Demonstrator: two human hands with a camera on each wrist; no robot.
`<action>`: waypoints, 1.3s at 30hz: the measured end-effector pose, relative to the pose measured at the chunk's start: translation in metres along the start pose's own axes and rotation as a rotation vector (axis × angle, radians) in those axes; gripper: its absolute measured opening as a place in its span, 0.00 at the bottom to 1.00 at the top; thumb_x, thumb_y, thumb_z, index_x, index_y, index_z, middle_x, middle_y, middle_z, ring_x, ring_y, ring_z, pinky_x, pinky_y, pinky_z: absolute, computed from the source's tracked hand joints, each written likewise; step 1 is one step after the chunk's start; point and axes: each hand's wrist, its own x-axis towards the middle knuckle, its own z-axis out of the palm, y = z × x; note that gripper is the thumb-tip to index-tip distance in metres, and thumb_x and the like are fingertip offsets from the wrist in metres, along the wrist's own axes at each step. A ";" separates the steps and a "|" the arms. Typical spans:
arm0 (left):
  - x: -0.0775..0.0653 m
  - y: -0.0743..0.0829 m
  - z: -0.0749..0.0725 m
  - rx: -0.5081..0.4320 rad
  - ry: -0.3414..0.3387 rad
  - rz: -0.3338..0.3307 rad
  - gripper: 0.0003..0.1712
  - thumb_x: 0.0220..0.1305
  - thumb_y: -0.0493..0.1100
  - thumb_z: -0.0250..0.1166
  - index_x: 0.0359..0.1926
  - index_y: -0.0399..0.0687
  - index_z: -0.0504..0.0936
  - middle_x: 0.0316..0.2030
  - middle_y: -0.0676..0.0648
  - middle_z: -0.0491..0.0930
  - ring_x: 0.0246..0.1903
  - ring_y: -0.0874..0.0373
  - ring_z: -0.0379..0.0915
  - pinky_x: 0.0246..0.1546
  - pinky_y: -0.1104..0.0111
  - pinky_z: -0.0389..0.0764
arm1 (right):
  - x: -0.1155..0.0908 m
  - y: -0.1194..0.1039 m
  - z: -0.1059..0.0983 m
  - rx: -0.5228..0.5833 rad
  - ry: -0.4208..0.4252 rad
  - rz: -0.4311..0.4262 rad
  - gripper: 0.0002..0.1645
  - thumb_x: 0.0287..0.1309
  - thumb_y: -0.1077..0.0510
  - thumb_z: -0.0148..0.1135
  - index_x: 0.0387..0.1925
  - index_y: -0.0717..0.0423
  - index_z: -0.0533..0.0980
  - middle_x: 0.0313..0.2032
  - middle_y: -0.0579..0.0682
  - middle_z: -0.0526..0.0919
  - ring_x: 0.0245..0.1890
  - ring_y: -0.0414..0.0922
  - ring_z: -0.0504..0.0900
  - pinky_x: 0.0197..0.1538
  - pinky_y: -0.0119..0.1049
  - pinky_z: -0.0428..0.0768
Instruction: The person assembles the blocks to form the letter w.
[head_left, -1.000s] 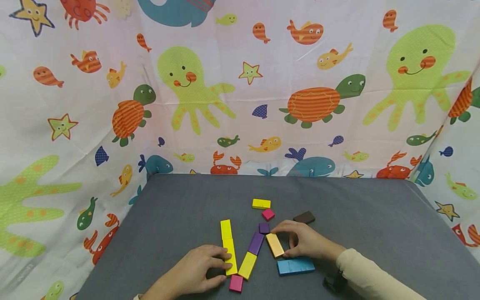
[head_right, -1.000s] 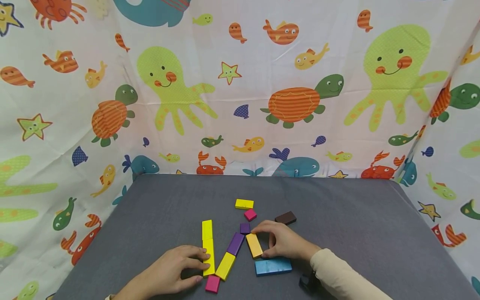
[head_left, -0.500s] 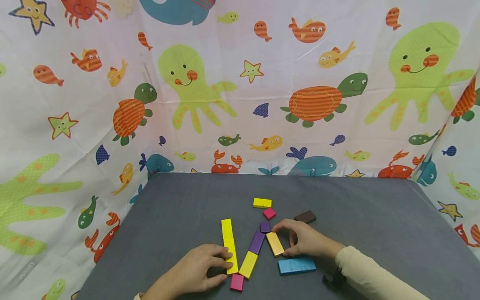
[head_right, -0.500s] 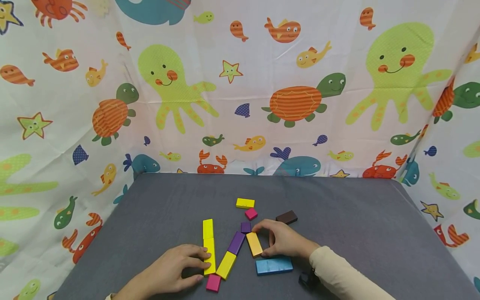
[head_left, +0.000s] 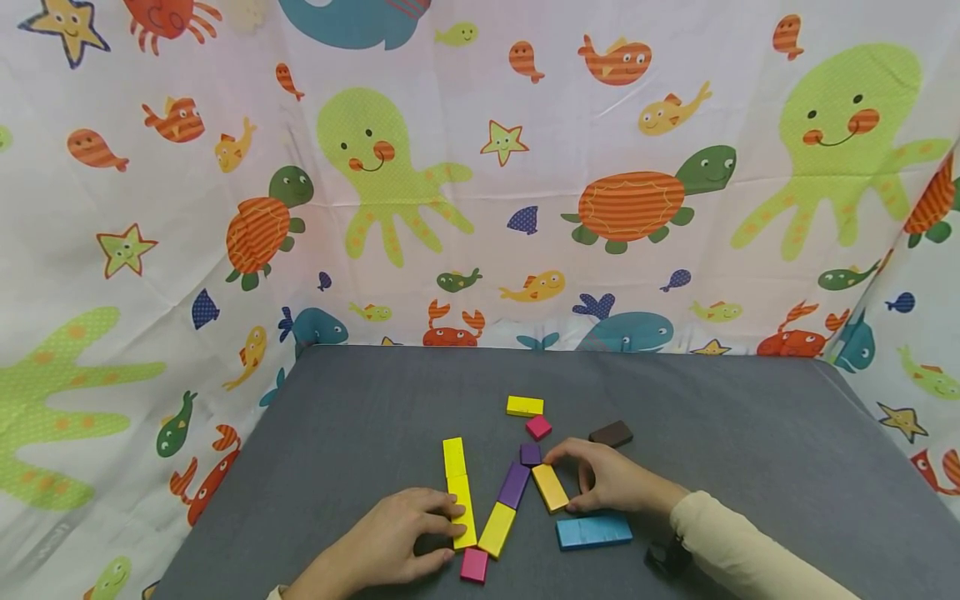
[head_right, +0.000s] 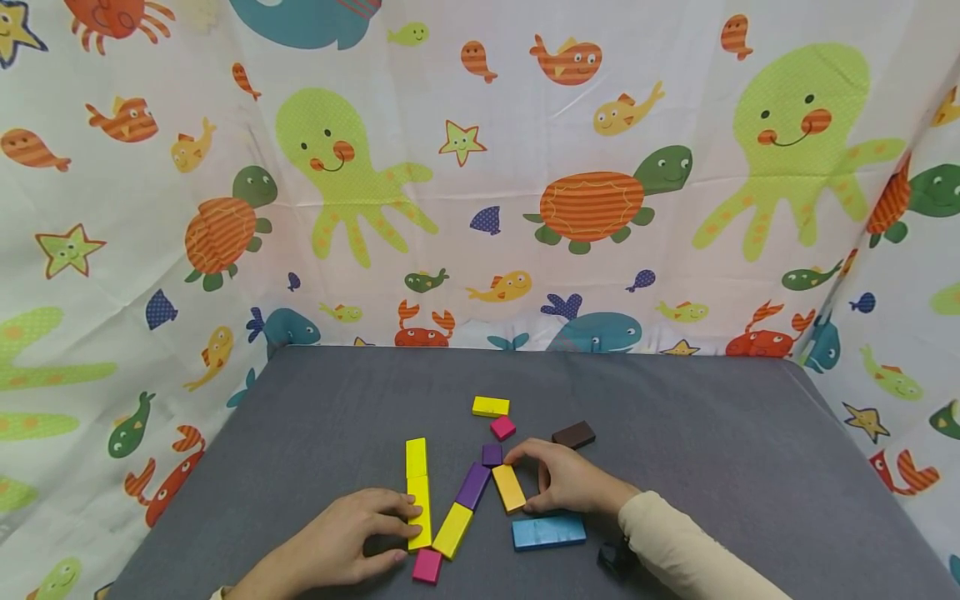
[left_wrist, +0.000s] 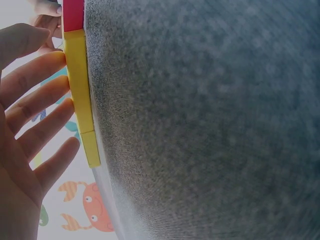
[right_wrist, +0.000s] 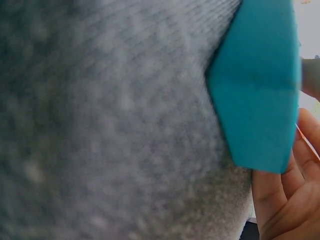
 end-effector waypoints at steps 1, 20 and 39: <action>0.000 0.000 0.000 0.000 0.000 0.000 0.17 0.67 0.61 0.60 0.53 0.70 0.84 0.56 0.63 0.80 0.57 0.63 0.75 0.58 0.59 0.81 | 0.000 0.000 0.000 0.001 0.000 -0.001 0.35 0.50 0.52 0.76 0.60 0.41 0.72 0.49 0.47 0.78 0.23 0.33 0.74 0.26 0.27 0.78; 0.001 0.001 -0.002 -0.008 -0.023 -0.003 0.17 0.68 0.62 0.59 0.53 0.71 0.83 0.57 0.63 0.79 0.58 0.63 0.75 0.58 0.59 0.81 | -0.002 0.001 0.001 0.015 -0.007 0.023 0.35 0.51 0.55 0.74 0.61 0.39 0.71 0.49 0.45 0.78 0.23 0.34 0.75 0.26 0.28 0.78; 0.001 0.000 -0.001 -0.022 -0.012 0.016 0.17 0.68 0.61 0.59 0.53 0.70 0.84 0.56 0.62 0.79 0.56 0.64 0.76 0.57 0.60 0.82 | -0.010 -0.003 -0.002 0.104 0.031 0.017 0.36 0.54 0.57 0.73 0.63 0.48 0.70 0.57 0.53 0.76 0.25 0.37 0.78 0.29 0.30 0.81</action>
